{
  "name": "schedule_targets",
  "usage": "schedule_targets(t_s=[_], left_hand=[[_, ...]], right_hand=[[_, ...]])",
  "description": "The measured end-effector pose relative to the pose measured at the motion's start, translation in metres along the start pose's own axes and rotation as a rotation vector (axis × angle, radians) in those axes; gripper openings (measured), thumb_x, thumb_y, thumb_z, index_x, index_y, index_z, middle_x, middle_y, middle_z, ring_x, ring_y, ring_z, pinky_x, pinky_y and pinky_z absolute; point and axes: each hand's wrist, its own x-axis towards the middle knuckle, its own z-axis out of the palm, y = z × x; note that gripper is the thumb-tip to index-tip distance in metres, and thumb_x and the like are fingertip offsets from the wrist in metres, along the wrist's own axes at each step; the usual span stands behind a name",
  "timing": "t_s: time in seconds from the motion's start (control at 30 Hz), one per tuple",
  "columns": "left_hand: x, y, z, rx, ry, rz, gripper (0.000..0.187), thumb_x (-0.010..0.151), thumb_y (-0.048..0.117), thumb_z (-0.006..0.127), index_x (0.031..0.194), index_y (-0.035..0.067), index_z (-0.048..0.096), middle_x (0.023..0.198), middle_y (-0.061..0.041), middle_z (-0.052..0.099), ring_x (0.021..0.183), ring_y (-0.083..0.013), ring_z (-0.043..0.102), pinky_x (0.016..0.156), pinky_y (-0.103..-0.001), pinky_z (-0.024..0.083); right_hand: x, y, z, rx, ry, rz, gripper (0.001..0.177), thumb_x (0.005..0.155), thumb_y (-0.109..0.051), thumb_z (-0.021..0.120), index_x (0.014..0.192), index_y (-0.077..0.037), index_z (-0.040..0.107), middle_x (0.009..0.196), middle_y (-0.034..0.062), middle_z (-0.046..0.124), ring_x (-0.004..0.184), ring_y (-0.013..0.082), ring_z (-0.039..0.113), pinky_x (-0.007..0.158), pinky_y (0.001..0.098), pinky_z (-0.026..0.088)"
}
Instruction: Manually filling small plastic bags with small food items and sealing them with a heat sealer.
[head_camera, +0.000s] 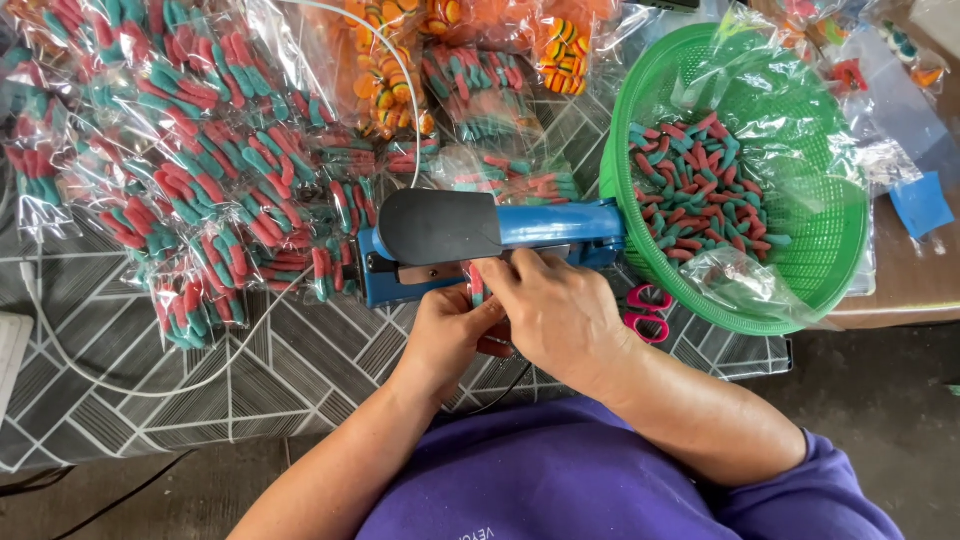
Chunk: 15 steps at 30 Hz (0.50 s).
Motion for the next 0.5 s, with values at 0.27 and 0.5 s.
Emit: schedule_targets(t_s=[0.27,0.5], left_hand=[[-0.001,0.0,-0.001,-0.026,0.014,-0.019,0.032,0.092,0.015,0.079,0.086,-0.015,0.069,0.071,-0.028,0.072,0.062,-0.0368,0.076,0.055,-0.05,0.064],[-0.017,0.034,0.016,-0.011,-0.006,-0.039,0.031,0.093,0.017,0.075,0.088,-0.012,0.068,0.075,-0.026,0.074,0.065,-0.0343,0.077,0.056,-0.04,0.063]], right_hand=[[-0.012,0.011,0.013,0.153,0.014,0.067,0.022,0.097,-0.014,0.052,0.111,-0.022,0.066,0.073,-0.0024,0.059,0.055,0.0171,0.066,0.045,0.0271,0.054],[-0.02,0.022,0.005,0.191,0.017,0.124,0.039,0.098,-0.01,0.048,0.129,-0.022,0.066,0.072,-0.0005,0.059,0.051,0.0182,0.065,0.044,0.0282,0.054]])
